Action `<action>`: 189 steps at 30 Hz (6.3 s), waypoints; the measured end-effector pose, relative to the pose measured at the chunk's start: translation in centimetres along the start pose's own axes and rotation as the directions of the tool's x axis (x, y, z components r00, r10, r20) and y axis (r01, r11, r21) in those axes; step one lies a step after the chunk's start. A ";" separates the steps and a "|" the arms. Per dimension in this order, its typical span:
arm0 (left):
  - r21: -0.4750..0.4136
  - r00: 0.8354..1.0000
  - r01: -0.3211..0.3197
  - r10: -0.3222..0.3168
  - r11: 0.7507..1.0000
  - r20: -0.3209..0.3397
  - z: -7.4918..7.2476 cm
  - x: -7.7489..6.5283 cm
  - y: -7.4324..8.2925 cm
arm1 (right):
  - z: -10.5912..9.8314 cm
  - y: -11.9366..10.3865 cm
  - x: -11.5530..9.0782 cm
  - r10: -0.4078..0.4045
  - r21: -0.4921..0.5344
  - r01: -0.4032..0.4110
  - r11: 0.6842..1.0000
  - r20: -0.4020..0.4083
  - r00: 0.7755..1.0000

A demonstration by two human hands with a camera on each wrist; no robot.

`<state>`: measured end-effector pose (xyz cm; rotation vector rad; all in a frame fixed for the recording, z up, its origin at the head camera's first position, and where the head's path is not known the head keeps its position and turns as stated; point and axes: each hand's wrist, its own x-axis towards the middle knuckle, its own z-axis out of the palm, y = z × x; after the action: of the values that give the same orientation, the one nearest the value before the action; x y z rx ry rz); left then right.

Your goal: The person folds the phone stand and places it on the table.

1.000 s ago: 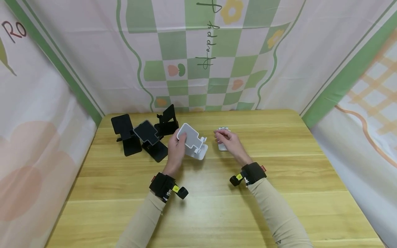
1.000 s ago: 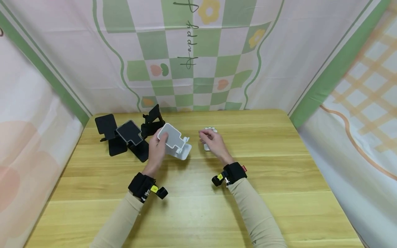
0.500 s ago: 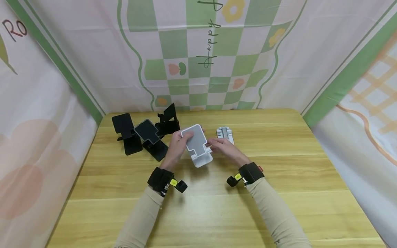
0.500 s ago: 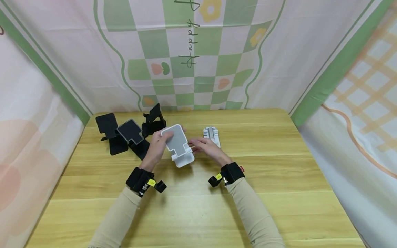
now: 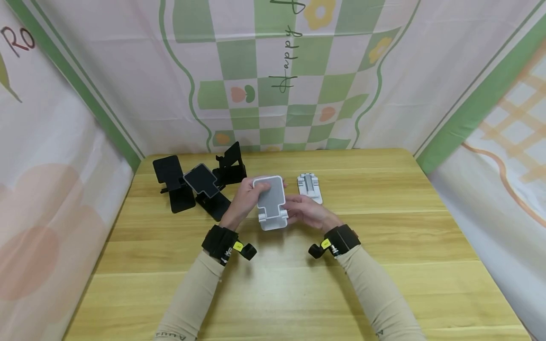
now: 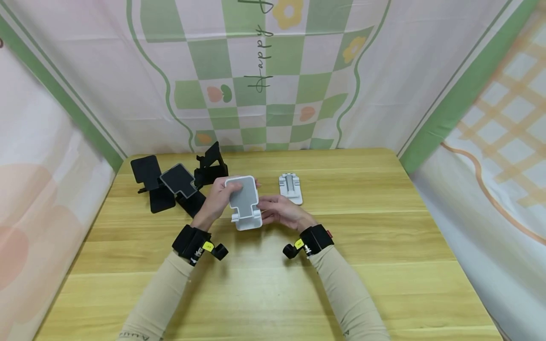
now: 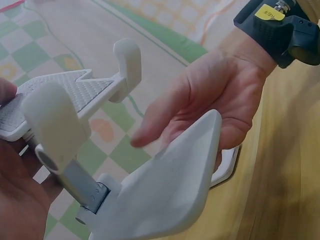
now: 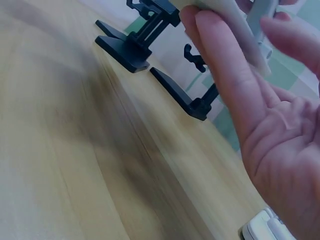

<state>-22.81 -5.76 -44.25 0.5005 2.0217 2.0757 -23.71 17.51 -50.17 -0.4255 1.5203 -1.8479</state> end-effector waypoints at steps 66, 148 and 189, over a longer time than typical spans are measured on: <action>0.254 0.990 -0.138 0.129 0.957 0.054 -0.6 -0.1 -1.1 | 0.3 0.4 -0.4 -0.088 -0.028 0.085 0.996 -0.119 0.989; 0.811 0.804 -0.489 0.526 0.319 0.278 0.7 -0.2 1.4 | -0.2 1.9 0.1 -0.035 -0.036 0.027 0.999 -0.224 0.974; 0.861 0.741 -0.499 0.565 0.101 0.363 1.9 -1.4 -0.5 | 0.7 2.0 0.8 -0.013 0.158 0.082 0.984 -0.395 0.919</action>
<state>-20.88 -4.49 -44.89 1.5926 3.3115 0.6806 -23.28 16.31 -52.06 -0.0044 1.5955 -2.1781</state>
